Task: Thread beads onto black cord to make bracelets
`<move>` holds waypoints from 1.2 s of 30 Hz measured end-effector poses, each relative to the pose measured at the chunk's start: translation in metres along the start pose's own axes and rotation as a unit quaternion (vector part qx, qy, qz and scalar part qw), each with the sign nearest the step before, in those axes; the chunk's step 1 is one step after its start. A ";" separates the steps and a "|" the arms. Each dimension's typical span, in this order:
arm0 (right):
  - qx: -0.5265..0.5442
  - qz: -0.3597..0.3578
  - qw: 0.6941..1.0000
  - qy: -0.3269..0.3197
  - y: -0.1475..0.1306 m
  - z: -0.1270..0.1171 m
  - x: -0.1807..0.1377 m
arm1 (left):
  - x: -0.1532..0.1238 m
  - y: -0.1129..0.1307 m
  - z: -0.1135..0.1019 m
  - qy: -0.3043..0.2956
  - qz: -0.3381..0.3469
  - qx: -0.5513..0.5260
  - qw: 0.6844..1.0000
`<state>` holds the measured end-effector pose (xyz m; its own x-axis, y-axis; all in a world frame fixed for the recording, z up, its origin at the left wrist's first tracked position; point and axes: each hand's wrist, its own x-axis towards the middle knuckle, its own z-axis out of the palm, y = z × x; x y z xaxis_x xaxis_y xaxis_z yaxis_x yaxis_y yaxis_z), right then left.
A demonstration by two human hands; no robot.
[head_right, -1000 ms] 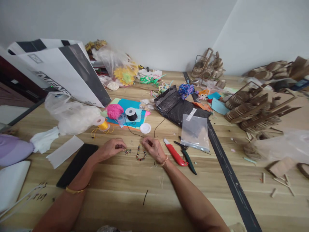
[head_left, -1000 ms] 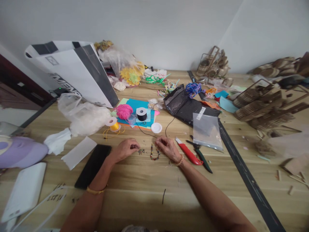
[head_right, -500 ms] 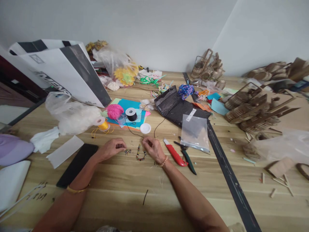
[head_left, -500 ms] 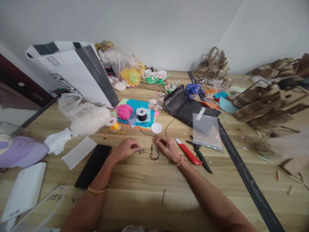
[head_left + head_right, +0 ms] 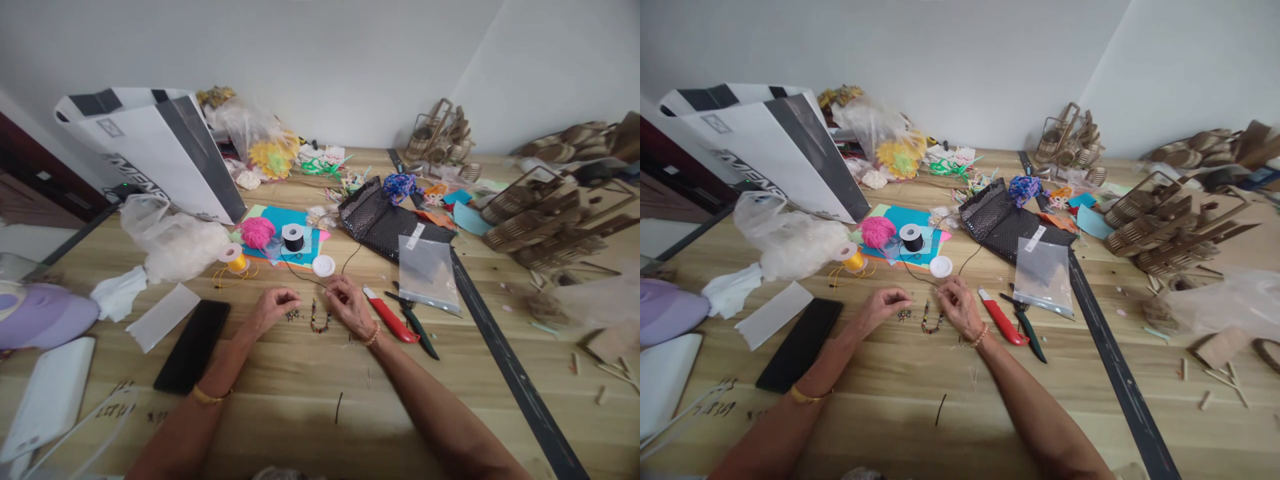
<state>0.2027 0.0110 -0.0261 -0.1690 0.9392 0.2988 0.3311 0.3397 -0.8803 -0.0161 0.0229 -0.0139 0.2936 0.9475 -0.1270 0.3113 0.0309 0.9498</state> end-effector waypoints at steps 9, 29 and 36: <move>-0.023 0.006 1.000 -0.012 0.004 0.001 0.000 | 0.000 -0.001 -0.004 0.014 -0.018 0.012 1.000; -0.031 -0.028 0.999 -0.007 -0.004 0.001 0.001 | -0.004 0.003 -0.007 -0.016 0.096 0.189 0.977; -0.036 -0.036 0.999 -0.001 0.000 0.002 -0.001 | -0.006 0.010 -0.006 -0.046 0.105 0.273 0.955</move>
<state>0.2006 0.0102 -0.0270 -0.1967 0.9118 0.3604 0.3846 0.4099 -0.8271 -0.0200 0.0189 -0.0024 0.4708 0.8822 0.0013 0.6545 -0.3503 0.6700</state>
